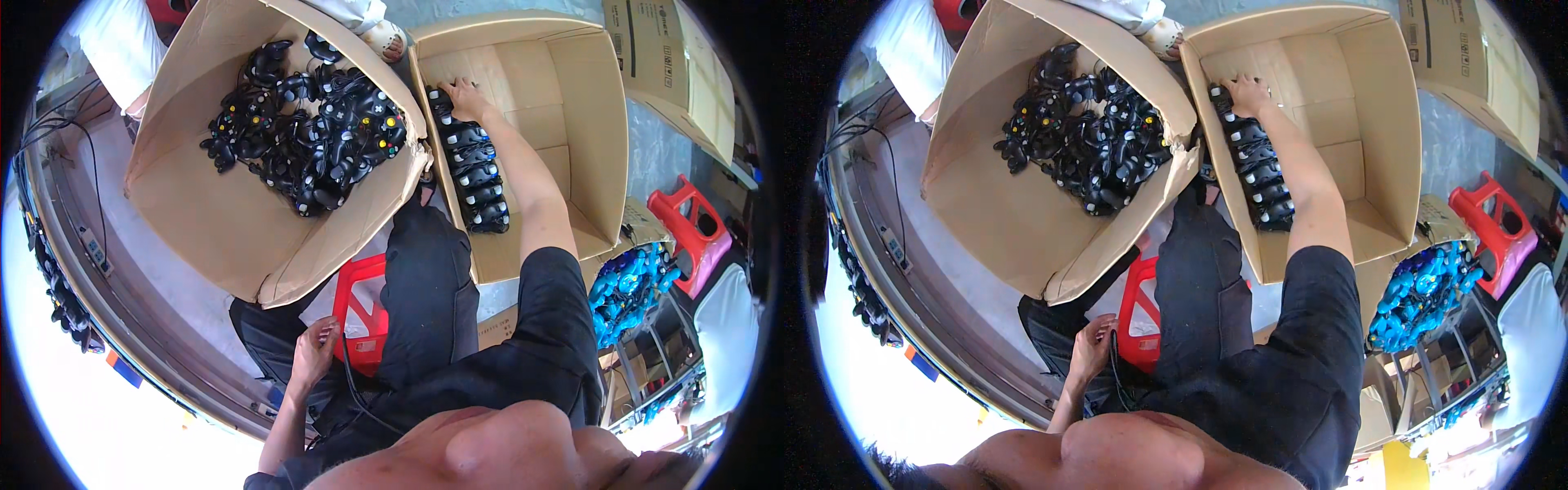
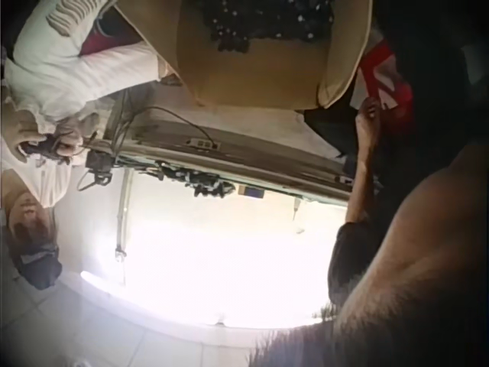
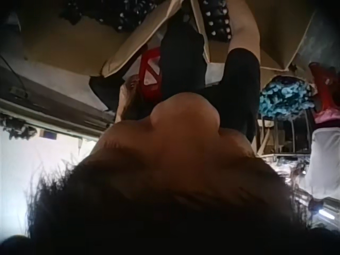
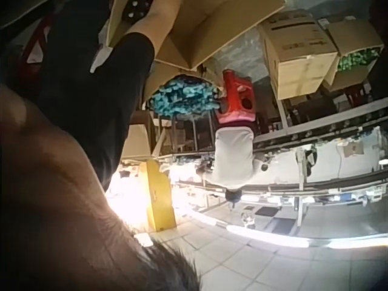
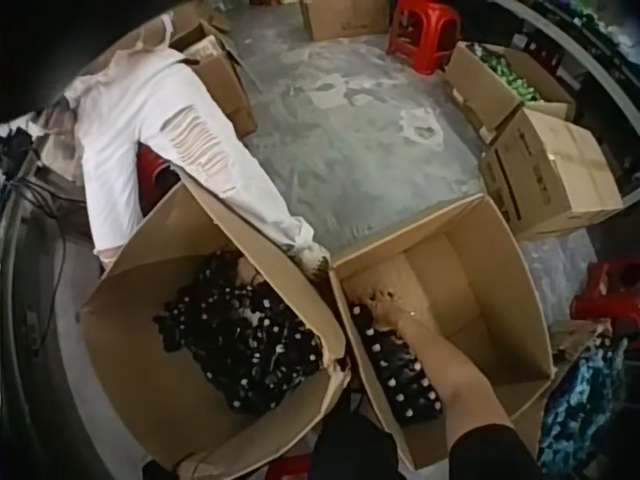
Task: Inspecting and organizing game controllers by picking them from a bulk box and sorting them into a finished goods container.
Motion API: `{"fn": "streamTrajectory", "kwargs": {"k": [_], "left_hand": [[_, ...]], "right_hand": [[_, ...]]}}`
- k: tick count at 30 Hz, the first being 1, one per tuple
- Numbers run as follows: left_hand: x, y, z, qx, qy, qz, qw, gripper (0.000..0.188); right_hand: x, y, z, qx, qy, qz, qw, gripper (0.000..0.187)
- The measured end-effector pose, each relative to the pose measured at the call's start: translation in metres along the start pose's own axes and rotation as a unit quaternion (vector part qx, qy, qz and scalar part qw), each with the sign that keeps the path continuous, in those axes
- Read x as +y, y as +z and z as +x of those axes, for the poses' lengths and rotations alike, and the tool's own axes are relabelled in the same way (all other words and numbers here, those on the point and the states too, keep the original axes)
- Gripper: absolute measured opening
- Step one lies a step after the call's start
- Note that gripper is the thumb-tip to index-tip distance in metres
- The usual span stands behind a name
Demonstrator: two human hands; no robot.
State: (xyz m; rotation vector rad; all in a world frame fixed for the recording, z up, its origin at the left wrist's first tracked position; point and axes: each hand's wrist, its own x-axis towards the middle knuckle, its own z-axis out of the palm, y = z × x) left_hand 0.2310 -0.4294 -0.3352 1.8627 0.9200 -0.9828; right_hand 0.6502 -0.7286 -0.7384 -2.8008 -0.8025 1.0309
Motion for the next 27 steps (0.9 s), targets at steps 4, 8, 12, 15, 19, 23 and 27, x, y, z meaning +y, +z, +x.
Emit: {"fn": "streamTrajectory", "kwargs": {"k": [4,8,12,15,19,23,27], "left_hand": [[-0.001,-0.001,0.001,-0.005,0.005,-0.009,1.0,0.034],[-0.01,-0.002,0.002,0.001,-0.003,-0.01,1.0,0.034],[-0.003,-0.001,0.004,-0.013,-0.014,-0.009,1.0,0.035],[-0.007,0.001,0.007,-0.022,-0.02,-0.037,0.999,0.035],[-0.013,0.005,0.001,-0.026,-0.034,-0.029,0.999,0.032],[-0.02,0.001,0.005,-0.036,-0.031,-0.04,0.998,0.033],[-0.015,-0.004,0.009,-0.044,-0.046,-0.039,0.997,0.035]], "right_hand": [[0.003,-0.006,0.002,-0.014,-0.018,-0.002,1.0,0.079],[0.011,0.007,0.001,-0.006,-0.003,0.028,1.0,0.079],[0.025,0.001,0.022,-0.028,0.068,0.325,0.943,0.062],[0.041,0.013,0.032,0.045,0.088,0.359,0.928,0.067],[0.012,0.014,0.031,0.16,0.167,0.039,0.972,0.086],[0.048,0.039,0.036,0.012,0.169,0.202,0.965,0.104],[0.071,0.032,0.042,-0.044,0.133,0.247,0.959,0.11]]}}
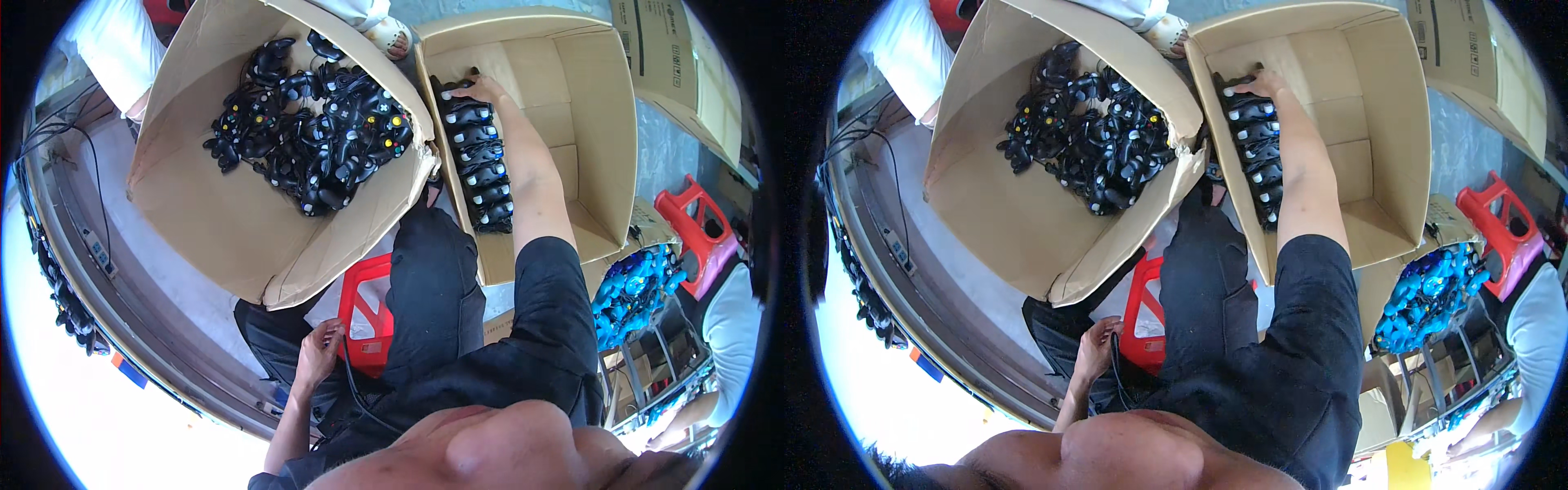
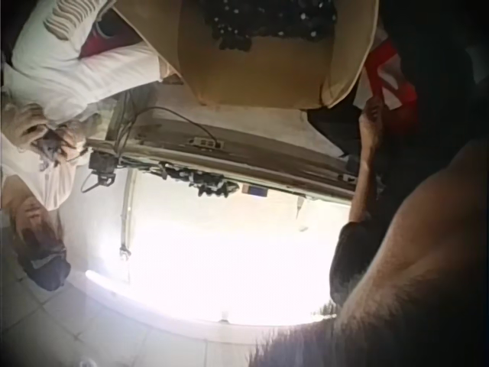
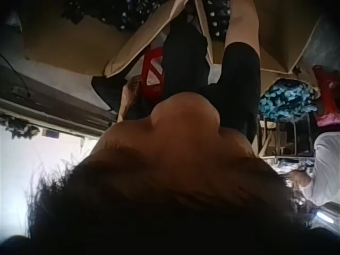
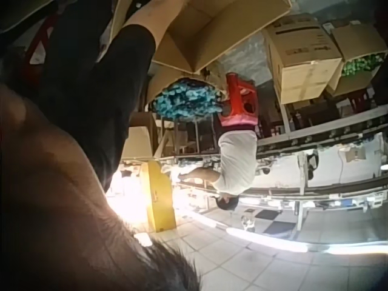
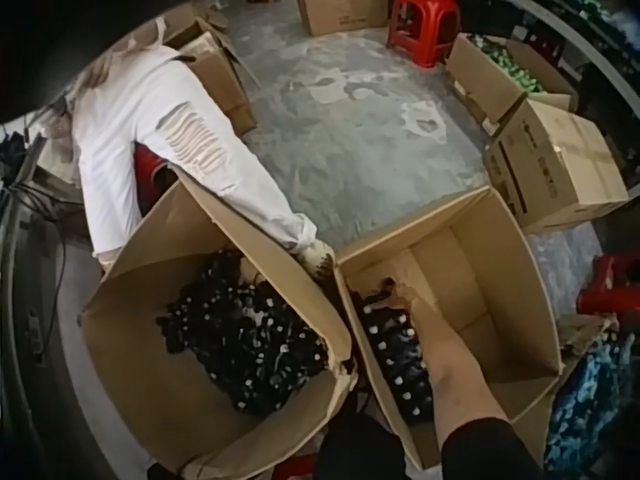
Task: Inspecting and organizing game controllers by picking them from a bulk box and sorting them into a finished goods container.
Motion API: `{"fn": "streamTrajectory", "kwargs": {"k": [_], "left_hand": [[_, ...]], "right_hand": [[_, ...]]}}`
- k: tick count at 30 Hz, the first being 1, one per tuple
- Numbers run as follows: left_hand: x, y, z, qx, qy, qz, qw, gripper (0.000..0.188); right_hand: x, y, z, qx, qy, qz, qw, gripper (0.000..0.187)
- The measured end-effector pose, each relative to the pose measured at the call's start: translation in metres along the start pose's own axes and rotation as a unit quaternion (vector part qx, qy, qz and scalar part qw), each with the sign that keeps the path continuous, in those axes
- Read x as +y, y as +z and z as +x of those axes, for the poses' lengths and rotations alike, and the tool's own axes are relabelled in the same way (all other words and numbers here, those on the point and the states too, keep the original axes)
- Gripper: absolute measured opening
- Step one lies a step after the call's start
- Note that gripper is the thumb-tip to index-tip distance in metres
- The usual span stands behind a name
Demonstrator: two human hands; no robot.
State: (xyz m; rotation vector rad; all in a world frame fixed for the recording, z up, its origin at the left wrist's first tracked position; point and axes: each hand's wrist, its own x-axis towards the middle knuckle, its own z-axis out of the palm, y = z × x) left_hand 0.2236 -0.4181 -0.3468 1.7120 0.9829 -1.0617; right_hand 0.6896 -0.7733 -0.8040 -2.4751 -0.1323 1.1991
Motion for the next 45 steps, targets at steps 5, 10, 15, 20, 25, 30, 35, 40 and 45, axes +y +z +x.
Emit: {"fn": "streamTrajectory", "kwargs": {"k": [5,10,15,20,25,30,35,40,45], "left_hand": [[-0.006,0.008,-0.005,0.013,0.005,-0.019,1.0,0.034],[0.008,0.004,0.0,0.021,0.028,0.018,0.999,0.034],[0.0,0.006,-0.007,0.035,0.031,0.013,0.999,0.034],[0.015,-0.003,-0.014,0.034,0.033,0.024,0.999,0.033],[0.002,-0.022,-0.01,0.086,0.146,0.095,0.981,0.03],[0.033,-0.034,-0.075,0.235,0.265,0.098,0.93,0.023],[0.072,-0.185,-0.155,0.531,0.307,0.084,0.785,0.014],[-0.023,-0.413,-0.17,0.747,0.258,0.163,0.59,0.039],[-0.044,-0.493,-0.13,0.746,0.036,0.1,0.658,0.072]], "right_hand": [[-0.076,-0.059,-0.053,-0.197,0.076,0.027,0.977,0.077],[-0.016,-0.031,-0.029,-0.145,0.038,0.083,0.985,0.098],[-0.036,-0.017,-0.024,-0.05,-0.04,0.04,0.997,0.109],[-0.009,0.004,-0.023,-0.026,-0.102,0.073,0.992,0.072],[0.046,0.012,0.018,0.047,-0.2,0.08,0.975,0.07],[-0.063,-0.007,-0.082,0.251,-0.139,-0.187,0.939,0.067],[-0.036,0.008,-0.148,0.25,-0.15,0.087,0.953,0.05],[-0.016,0.054,-0.274,0.258,-0.112,0.053,0.958,0.044],[0.055,0.081,-0.38,0.263,-0.08,0.007,0.961,0.041]]}}
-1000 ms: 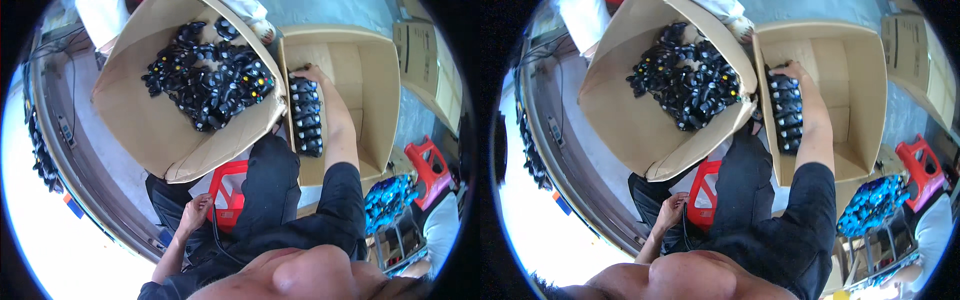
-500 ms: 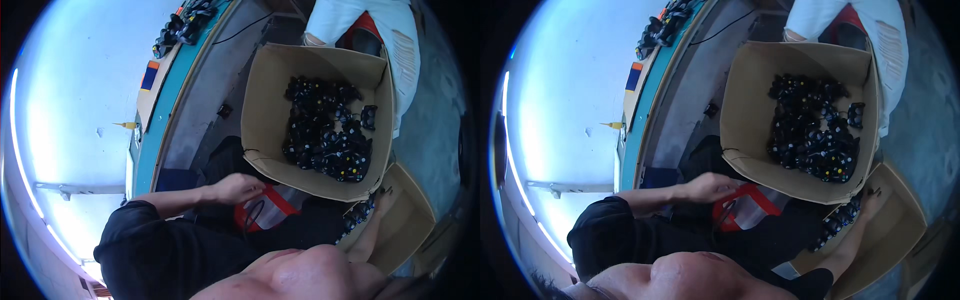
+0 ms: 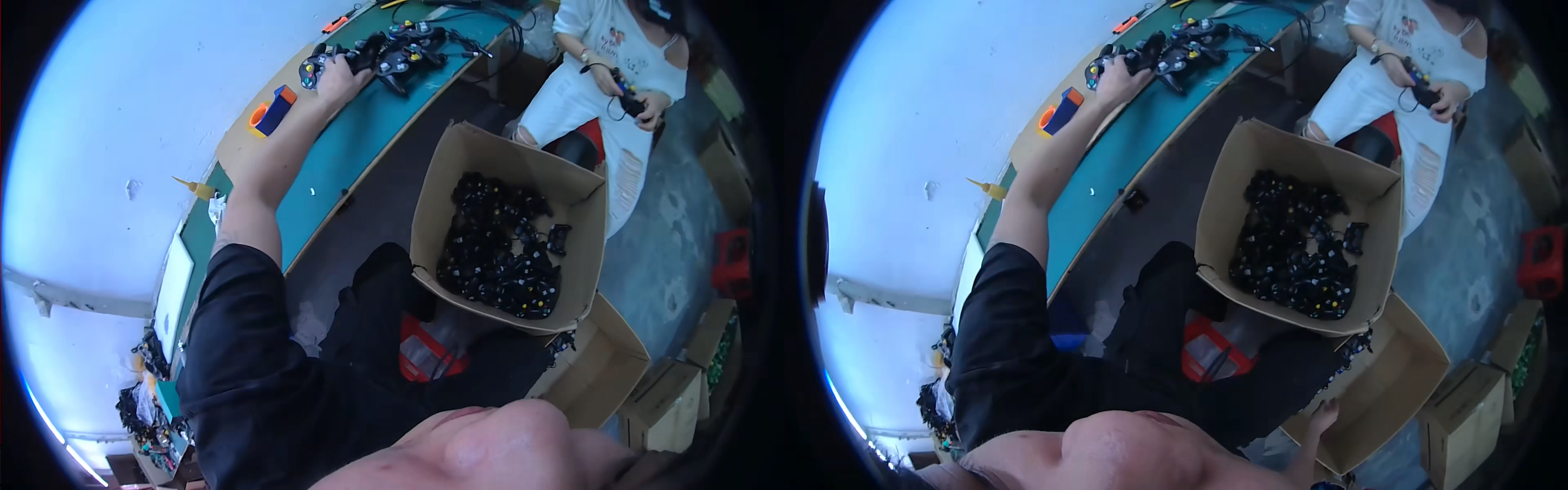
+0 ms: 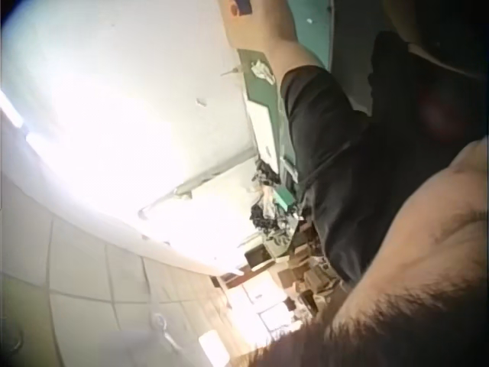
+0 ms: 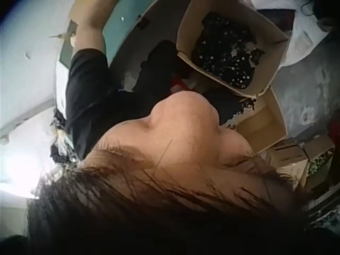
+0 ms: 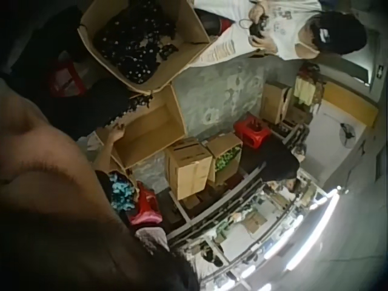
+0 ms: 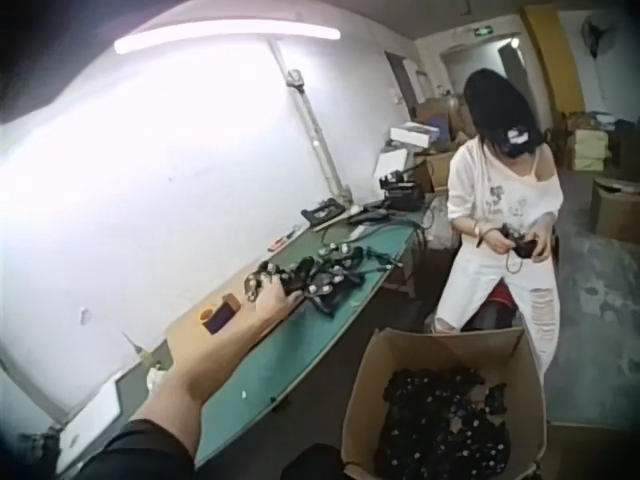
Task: Inspecting and organizing game controllers by picking them from a bulk box and sorting them into a finished goods container.
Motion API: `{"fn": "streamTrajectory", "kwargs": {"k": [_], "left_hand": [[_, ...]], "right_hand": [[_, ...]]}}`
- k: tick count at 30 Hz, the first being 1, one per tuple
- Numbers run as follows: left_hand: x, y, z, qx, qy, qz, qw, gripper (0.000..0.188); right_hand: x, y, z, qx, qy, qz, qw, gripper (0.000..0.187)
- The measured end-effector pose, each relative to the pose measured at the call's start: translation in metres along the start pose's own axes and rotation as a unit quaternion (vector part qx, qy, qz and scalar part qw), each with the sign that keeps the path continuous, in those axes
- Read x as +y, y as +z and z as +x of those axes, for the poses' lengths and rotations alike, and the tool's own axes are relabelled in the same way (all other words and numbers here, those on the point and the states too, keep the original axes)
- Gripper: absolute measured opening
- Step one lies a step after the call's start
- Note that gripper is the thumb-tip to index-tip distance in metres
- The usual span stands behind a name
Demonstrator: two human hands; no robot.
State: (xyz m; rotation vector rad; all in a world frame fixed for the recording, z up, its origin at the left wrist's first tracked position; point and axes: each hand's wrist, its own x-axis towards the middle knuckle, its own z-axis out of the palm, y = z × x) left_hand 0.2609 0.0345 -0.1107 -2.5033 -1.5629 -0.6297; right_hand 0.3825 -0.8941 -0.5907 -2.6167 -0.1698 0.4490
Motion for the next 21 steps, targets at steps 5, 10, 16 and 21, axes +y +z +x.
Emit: {"fn": "streamTrajectory", "kwargs": {"k": [5,10,16,21], "left_hand": [[-0.073,-0.008,0.04,0.057,-0.023,-0.139,0.988,0.062],[-0.103,-0.092,0.054,0.06,-0.14,-0.388,0.909,0.048],[-0.102,-0.197,0.002,0.126,-0.067,-0.676,0.723,0.038],[-0.112,-0.287,-0.043,-0.074,-0.039,-0.677,0.731,0.051]], "right_hand": [[0.014,-0.032,-0.086,0.035,0.033,0.038,0.998,0.035],[-0.004,-0.067,-0.13,0.101,0.06,0.155,0.981,0.03],[-0.169,-0.126,-0.101,0.151,-0.142,0.178,0.962,0.034],[-0.431,-0.231,-0.13,0.218,-0.362,0.176,0.889,0.037]]}}
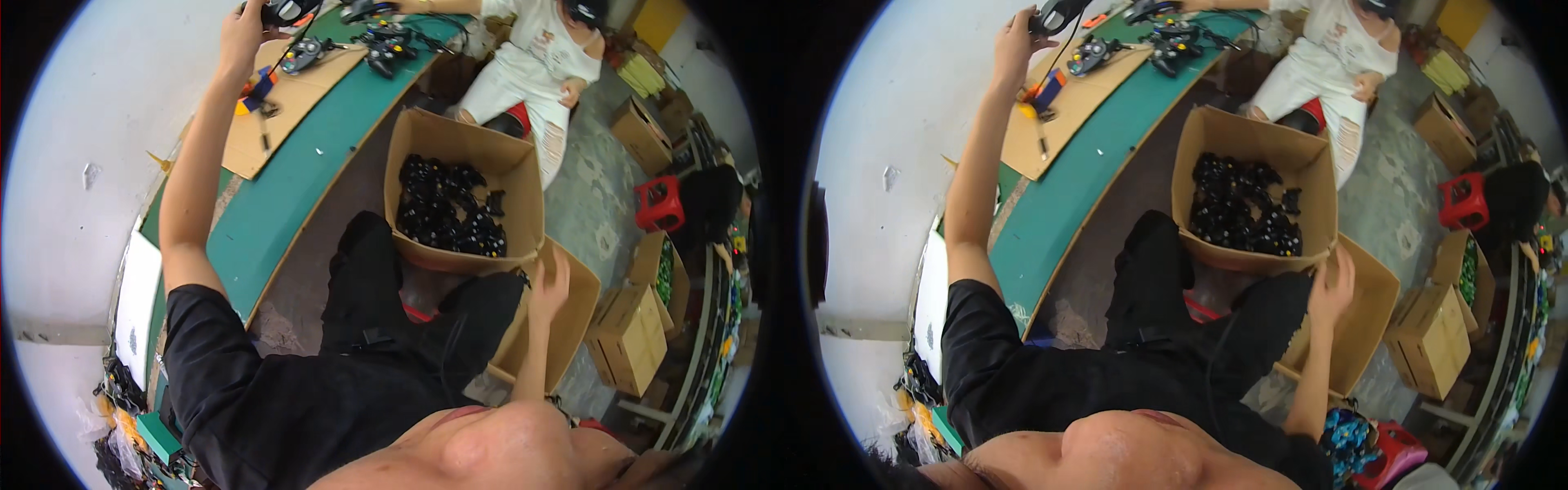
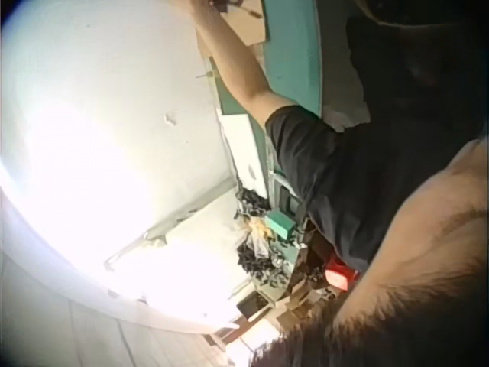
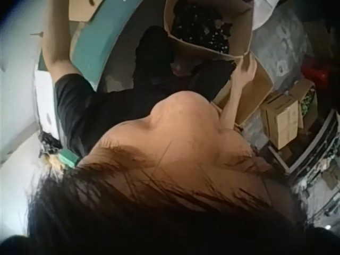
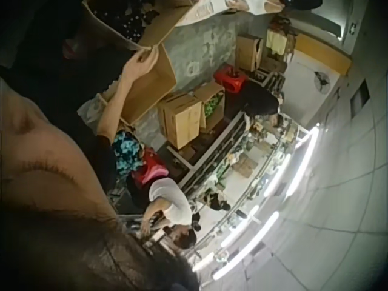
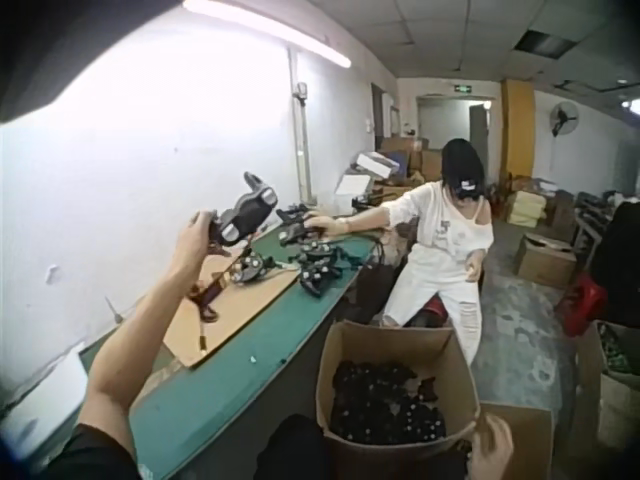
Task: Inspecting and organizing game controllers by picking them from a bulk box and sorting them into a finished goods container.
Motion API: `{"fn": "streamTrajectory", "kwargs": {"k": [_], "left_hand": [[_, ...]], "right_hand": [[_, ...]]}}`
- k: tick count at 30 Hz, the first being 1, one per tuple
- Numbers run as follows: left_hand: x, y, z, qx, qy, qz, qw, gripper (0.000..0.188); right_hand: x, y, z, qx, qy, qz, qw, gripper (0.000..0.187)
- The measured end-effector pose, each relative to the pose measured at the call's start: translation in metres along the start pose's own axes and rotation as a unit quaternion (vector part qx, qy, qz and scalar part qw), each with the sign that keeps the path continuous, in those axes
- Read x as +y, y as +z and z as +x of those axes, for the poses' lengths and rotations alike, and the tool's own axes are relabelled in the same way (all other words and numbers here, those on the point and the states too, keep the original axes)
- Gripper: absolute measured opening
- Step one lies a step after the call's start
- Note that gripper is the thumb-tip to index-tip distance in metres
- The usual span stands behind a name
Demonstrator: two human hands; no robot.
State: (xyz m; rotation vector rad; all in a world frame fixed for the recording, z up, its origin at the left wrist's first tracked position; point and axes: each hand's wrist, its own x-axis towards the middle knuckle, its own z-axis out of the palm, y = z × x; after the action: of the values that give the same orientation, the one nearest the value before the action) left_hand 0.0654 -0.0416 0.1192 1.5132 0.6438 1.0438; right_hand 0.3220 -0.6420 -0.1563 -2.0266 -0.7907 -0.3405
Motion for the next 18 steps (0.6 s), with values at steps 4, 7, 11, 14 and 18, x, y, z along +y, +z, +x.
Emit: {"fn": "streamTrajectory", "kwargs": {"k": [4,7,11,14,18], "left_hand": [[0.028,0.116,-0.136,-0.072,0.055,0.189,0.978,0.035],[0.019,0.156,-0.194,-0.204,0.033,0.165,0.964,0.034],[0.011,0.207,-0.245,-0.278,-0.032,0.076,0.957,0.028],[-0.004,0.256,-0.269,-0.325,-0.051,0.026,0.944,0.035],[-0.062,0.311,-0.29,-0.323,-0.087,-0.219,0.916,0.05]], "right_hand": [[-0.147,0.0,0.064,0.039,-0.275,0.064,0.959,0.06],[-0.208,-0.012,0.077,-0.025,-0.4,-0.004,0.916,0.083],[-0.187,-0.018,0.081,0.081,-0.46,-0.115,0.877,0.069],[-0.166,-0.049,0.073,0.077,-0.366,-0.088,0.923,0.083],[-0.134,-0.074,0.066,0.031,-0.212,-0.006,0.977,0.066]]}}
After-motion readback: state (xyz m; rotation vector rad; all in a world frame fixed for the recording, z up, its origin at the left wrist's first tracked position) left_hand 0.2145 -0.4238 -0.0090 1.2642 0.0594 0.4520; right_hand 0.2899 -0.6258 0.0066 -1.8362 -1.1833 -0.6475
